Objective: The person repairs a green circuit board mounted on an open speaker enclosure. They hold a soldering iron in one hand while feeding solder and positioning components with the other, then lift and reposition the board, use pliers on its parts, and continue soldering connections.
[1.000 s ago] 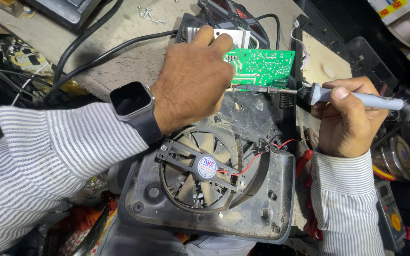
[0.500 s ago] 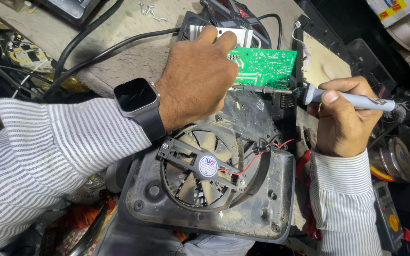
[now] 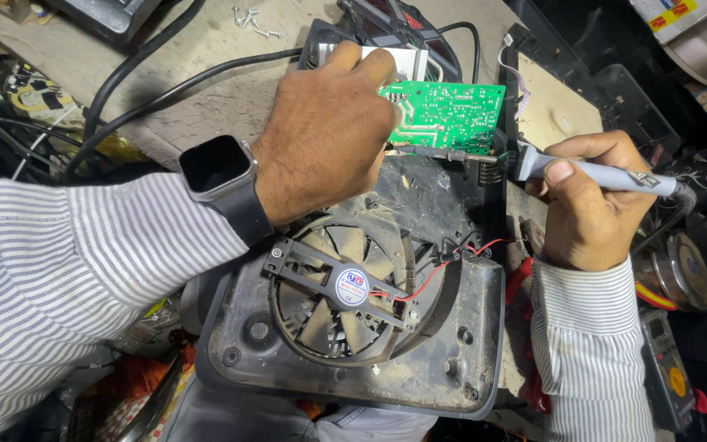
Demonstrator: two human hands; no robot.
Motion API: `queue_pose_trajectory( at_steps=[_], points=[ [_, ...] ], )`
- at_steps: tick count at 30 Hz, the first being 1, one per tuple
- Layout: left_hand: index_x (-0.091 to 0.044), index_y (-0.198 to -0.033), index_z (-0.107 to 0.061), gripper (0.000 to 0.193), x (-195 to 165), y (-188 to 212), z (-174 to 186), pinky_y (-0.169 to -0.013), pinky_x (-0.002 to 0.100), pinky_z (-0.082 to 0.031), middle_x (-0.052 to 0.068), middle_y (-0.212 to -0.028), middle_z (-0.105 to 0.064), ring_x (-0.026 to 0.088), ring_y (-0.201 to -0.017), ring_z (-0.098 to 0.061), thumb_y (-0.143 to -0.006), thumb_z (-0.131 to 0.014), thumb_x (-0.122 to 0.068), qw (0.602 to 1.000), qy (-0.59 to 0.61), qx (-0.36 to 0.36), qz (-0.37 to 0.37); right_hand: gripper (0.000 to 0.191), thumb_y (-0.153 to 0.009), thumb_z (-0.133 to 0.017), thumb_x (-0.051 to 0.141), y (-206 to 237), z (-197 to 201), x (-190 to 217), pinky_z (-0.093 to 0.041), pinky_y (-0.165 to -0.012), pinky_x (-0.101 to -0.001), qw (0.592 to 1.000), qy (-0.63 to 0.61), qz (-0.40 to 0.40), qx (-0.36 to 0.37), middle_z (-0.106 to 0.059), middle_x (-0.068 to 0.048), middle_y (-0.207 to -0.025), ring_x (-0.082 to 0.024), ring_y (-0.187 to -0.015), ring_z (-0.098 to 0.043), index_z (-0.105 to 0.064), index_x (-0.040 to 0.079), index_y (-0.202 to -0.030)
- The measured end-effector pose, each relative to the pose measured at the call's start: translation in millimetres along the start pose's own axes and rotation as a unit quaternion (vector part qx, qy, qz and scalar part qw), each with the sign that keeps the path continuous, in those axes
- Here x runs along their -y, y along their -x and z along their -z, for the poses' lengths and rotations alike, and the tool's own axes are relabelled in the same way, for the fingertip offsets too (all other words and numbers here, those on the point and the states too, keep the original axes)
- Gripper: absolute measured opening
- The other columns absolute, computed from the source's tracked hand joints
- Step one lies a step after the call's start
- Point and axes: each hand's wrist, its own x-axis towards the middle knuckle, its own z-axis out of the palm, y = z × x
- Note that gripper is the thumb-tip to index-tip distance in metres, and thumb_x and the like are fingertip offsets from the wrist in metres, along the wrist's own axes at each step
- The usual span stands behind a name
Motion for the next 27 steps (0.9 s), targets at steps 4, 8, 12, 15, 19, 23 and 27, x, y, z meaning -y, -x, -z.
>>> queue_pose_trajectory(
  at_steps=[4, 8, 12, 15, 19, 23, 27],
  points=[
    [-0.007, -0.069, -0.075, 0.007, 1.0, -0.3, -1.2, -0.054, 0.042, -0.052, 0.012, -0.103, -0.062, 0.028, -0.094, -0.06, -0.065, -0.08, -0.01, 1.0, -0.005, 0.009, 0.003, 0.019, -0.106, -0.072, 0.008, 5.1, 2.8, 2.6, -0.055, -0.078, -0.0251, 0.997, 0.076, 0.022, 0.011, -0.069, -0.014, -0.094, -0.015, -0.079, -0.065, -0.058, -0.005, -0.108],
    [-0.007, -0.067, -0.074, 0.006, 0.8, -2.1, -1.6, -0.053, 0.04, -0.052, 0.011, -0.104, -0.063, 0.026, -0.092, -0.06, -0.065, -0.079, -0.009, 0.999, -0.025, 0.025, 0.005, 0.02, -0.104, -0.072, 0.007, 5.1, 3.9, 1.6, -0.054, -0.08, -0.0246, 0.996, 0.085, 0.028, 0.013, -0.069, -0.015, -0.096, -0.015, -0.081, -0.065, -0.057, -0.006, -0.106],
    [-0.008, -0.067, -0.075, 0.006, 2.1, -2.8, -1.2, -0.053, 0.041, -0.051, 0.012, -0.1, -0.062, 0.027, -0.092, -0.06, -0.062, -0.079, -0.009, 0.999, -0.017, 0.024, 0.013, 0.018, -0.104, -0.072, 0.006, 1.5, 2.8, -1.8, -0.055, -0.077, -0.0267, 1.0, 0.021, 0.009, 0.008, -0.068, -0.015, -0.094, -0.016, -0.078, -0.065, -0.057, -0.005, -0.108],
    [-0.008, -0.069, -0.075, 0.005, 4.5, -2.8, -0.9, -0.055, 0.041, -0.052, 0.01, -0.102, -0.062, 0.027, -0.093, -0.06, -0.066, -0.078, -0.008, 1.0, -0.01, 0.021, 0.014, 0.016, -0.105, -0.07, 0.004, -1.5, 1.3, -5.5, -0.054, -0.073, -0.0281, 1.0, -0.014, -0.002, -0.001, -0.067, -0.016, -0.09, -0.017, -0.074, -0.063, -0.057, -0.005, -0.105],
    [-0.009, -0.069, -0.076, 0.005, 5.4, -3.3, -1.8, -0.053, 0.041, -0.051, 0.011, -0.102, -0.061, 0.027, -0.093, -0.06, -0.065, -0.078, -0.009, 1.0, -0.015, 0.024, 0.012, 0.014, -0.105, -0.067, 0.004, -3.3, 3.9, -7.5, -0.053, -0.067, -0.0288, 0.999, -0.034, -0.02, -0.025, -0.066, -0.016, -0.088, -0.018, -0.07, -0.062, -0.057, -0.005, -0.105],
    [-0.009, -0.068, -0.076, 0.006, 4.1, -4.1, -2.9, -0.052, 0.042, -0.051, 0.012, -0.101, -0.062, 0.028, -0.092, -0.061, -0.063, -0.078, -0.009, 1.0, -0.02, 0.022, 0.007, 0.014, -0.105, -0.067, 0.006, -3.7, 8.9, -8.4, -0.054, -0.068, -0.0296, 0.998, -0.059, -0.022, -0.031, -0.067, -0.016, -0.09, -0.019, -0.071, -0.063, -0.057, -0.004, -0.107],
    [-0.008, -0.07, -0.076, 0.005, 5.4, -3.8, -2.4, -0.056, 0.043, -0.052, 0.013, -0.102, -0.061, 0.028, -0.093, -0.061, -0.065, -0.077, -0.008, 0.999, -0.001, 0.029, 0.015, 0.014, -0.107, -0.068, 0.005, -3.0, 10.1, -12.0, -0.054, -0.069, -0.0301, 0.998, -0.059, -0.021, -0.024, -0.067, -0.016, -0.091, -0.019, -0.072, -0.062, -0.057, -0.004, -0.106]
  ],
)
